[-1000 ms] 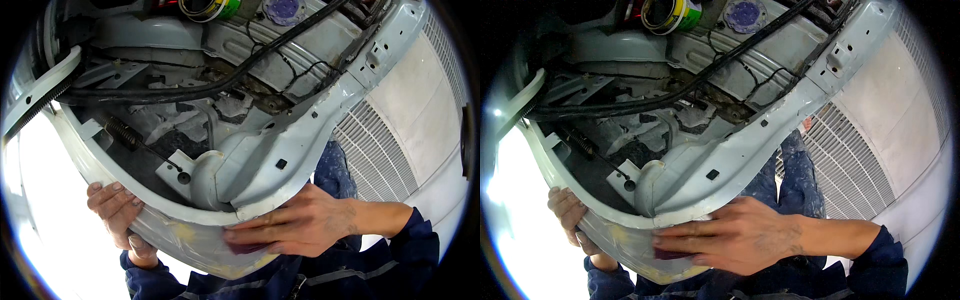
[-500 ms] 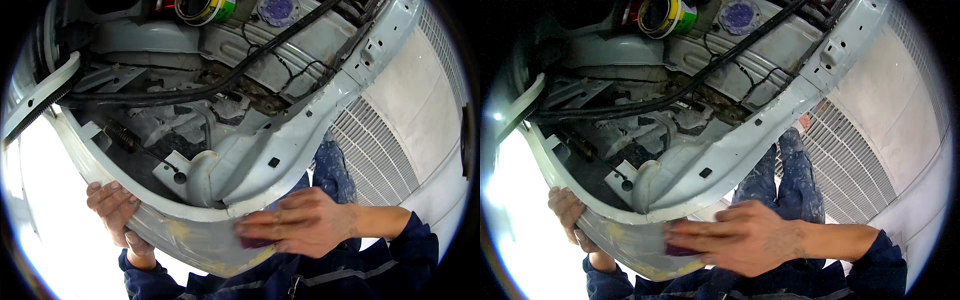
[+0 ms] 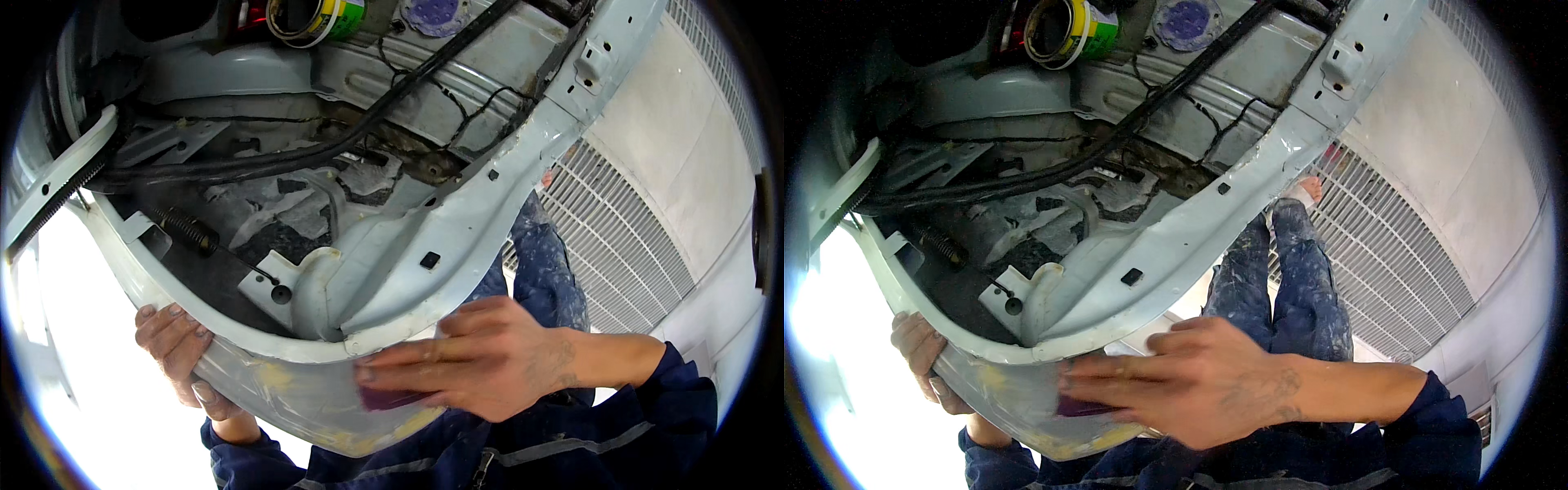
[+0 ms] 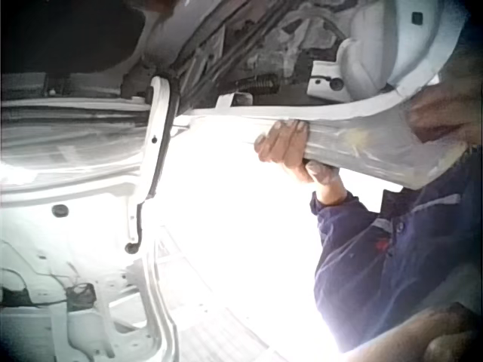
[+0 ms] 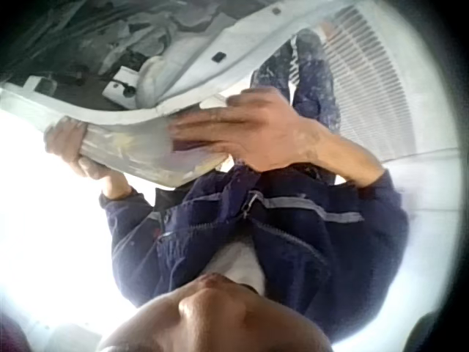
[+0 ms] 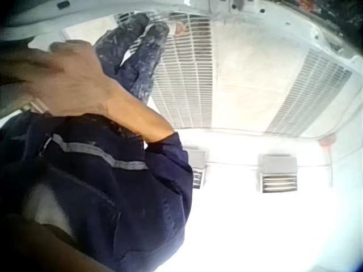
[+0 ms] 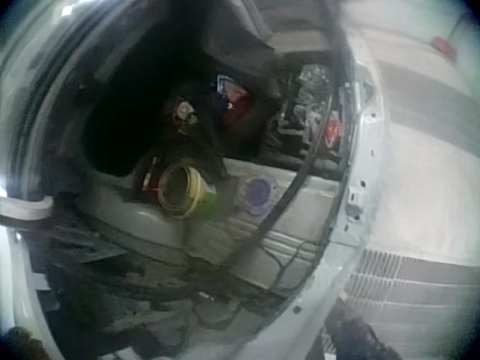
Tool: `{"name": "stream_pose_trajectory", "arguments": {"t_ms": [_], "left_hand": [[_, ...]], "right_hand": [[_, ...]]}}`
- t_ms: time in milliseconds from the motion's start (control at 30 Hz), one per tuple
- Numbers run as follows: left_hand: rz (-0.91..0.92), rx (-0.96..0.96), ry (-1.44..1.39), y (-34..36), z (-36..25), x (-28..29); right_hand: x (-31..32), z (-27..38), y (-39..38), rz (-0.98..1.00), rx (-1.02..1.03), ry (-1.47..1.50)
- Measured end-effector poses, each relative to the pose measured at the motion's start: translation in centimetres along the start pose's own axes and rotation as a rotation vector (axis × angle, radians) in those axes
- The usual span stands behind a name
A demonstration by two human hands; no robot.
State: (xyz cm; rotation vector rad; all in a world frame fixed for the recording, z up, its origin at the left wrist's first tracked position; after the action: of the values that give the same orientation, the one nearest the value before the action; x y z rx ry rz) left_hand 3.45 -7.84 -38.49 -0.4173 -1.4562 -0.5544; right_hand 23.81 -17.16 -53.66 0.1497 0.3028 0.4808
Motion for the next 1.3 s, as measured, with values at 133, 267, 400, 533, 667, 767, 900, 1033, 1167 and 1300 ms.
{"name": "stream_pose_trajectory", "arguments": {"t_ms": [133, 267, 400, 533, 667, 767, 900, 1033, 1167, 1300], "left_hand": [[-0.017, 0.010, -0.041, -0.1, 0.2, 0.1], [-0.042, 0.063, -0.016, -0.1, 0.5, 0.0], [-0.081, -0.047, -0.039, -0.1, -0.1, 0.2], [-0.069, -0.073, 0.006, -0.5, 0.3, 0.1], [-0.095, 0.000, -0.050, -0.9, 1.3, 0.2], [-0.083, -0.018, -0.071, -0.9, 1.0, 0.0], [-0.084, 0.042, -0.104, -0.7, 1.0, 0.0], [-0.054, -0.012, -0.078, -0.2, 0.4, -0.1], [-0.067, -0.016, -0.039, -0.1, 0.1, -0.1], [-0.059, -0.029, -0.089, 0.3, -0.2, -0.1]], "right_hand": [[1.1, -2.9, -3.4, -0.040, -0.217, -0.174], [1.5, -1.8, -5.6, -0.198, -0.088, 0.055], [0.5, -1.1, -4.5, -0.185, -0.033, 0.171], [-0.8, -0.1, -3.0, -0.050, -0.061, 0.226], [0.0, 1.8, -2.8, -0.128, -0.010, 0.203], [-0.3, 1.3, -2.3, -0.070, -0.073, 0.116], [0.2, 1.4, -2.2, -0.020, -0.021, 0.025], [-0.5, 2.2, -2.9, 0.036, -0.092, -0.027], [-1.3, 4.1, -2.2, -0.054, 0.018, -0.018], [-0.9, 4.4, -1.9, -0.057, 0.073, -0.065]]}}
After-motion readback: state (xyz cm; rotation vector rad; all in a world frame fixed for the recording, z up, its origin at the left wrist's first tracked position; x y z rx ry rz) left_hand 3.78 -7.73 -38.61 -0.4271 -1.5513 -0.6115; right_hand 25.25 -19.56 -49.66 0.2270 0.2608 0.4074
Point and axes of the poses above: each hand's wrist, its own y-axis towards the middle knuckle, its own x-axis out of the back of the hand, z = x × y, the point moved 9 cm from there along y, towards the middle knuckle, and after that the axes turned 5 degrees about y, right-handed, at the moved point
